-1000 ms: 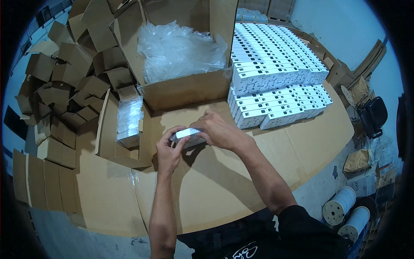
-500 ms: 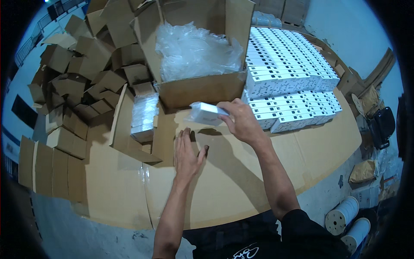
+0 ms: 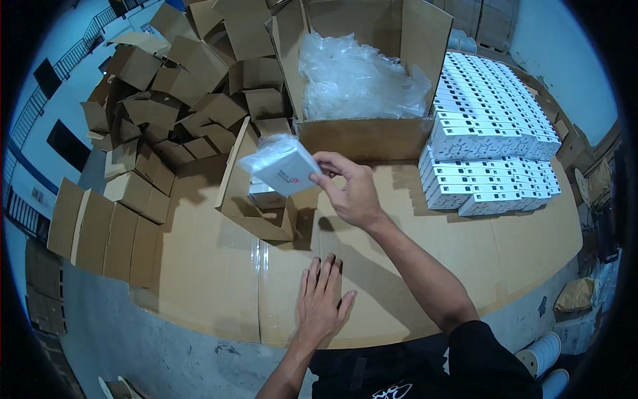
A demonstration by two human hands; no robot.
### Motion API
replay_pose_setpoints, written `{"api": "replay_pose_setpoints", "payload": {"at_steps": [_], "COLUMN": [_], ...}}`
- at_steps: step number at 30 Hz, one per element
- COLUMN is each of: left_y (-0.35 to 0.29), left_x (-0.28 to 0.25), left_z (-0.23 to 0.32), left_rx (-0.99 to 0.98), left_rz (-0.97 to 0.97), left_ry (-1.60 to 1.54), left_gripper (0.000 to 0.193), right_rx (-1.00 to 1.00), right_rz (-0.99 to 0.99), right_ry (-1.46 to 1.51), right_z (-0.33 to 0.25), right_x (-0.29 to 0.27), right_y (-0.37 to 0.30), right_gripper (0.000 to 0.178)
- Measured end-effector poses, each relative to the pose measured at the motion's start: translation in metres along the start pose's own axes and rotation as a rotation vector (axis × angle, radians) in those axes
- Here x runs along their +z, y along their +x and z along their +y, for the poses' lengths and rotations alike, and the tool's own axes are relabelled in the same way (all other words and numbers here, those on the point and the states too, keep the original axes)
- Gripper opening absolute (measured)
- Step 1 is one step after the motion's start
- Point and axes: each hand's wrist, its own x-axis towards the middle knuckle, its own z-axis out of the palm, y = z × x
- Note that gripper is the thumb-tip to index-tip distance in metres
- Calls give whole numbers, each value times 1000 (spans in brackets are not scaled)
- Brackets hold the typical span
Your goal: The recorder is packing small white product boxes into individual plastic bags and then organizing them within larger shipping boxes.
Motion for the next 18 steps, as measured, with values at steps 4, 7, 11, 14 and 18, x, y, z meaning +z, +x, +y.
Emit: {"api": "replay_pose_setpoints", "payload": {"at_steps": [4,7,11,14,18], "left_y": [-12,-12,-12,-11,-10], "left_x": [-5,-4,-4,-7,-8], "left_z": [0,-2,-3,-2,-2], "left_rx": [-47,-45,-36,-49,-39], "left_rz": [-19,-2,7,11,18], "left_ry": [-13,-25,-39,-45,-51], "left_gripper": [70,70,69,68,68], "right_rx": [-18,-29,-109,-165,-249], "right_rz": [-82,-150,-278,-377,-529], "right_ry": [-35,-65,-227,-330,-490], "right_z": [6,4,4,-1,-6], "right_x": [17,24,24,25,34], "right_y": [8,12,22,31,45], "right_gripper": [27,28,27,27,24]}}
